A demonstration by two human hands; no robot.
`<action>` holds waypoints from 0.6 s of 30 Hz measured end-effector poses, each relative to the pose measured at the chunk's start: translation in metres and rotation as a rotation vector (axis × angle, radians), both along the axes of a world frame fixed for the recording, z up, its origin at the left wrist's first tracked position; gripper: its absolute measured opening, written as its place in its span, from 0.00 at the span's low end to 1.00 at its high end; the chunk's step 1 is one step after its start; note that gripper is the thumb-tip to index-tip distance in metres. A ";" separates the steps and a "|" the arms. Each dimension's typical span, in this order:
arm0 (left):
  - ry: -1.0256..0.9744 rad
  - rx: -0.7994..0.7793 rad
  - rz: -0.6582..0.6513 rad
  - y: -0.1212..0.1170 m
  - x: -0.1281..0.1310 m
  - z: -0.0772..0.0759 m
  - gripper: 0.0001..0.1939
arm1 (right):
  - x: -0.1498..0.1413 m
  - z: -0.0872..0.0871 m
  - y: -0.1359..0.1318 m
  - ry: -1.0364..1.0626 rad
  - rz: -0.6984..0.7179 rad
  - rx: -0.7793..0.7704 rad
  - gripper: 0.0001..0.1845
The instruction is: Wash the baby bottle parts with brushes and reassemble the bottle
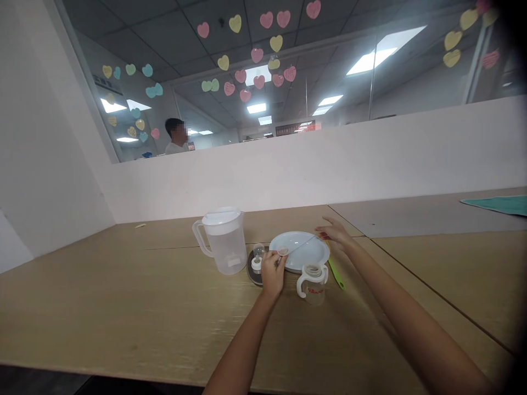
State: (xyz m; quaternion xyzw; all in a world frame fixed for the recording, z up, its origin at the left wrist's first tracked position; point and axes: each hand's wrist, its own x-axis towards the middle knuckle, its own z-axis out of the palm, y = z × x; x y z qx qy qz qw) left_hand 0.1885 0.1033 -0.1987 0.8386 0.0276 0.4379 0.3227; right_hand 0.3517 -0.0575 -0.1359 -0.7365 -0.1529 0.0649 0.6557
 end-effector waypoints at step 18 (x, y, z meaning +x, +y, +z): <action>0.089 0.391 0.103 0.011 -0.010 0.010 0.10 | -0.059 0.013 0.034 -0.555 0.676 -0.407 0.15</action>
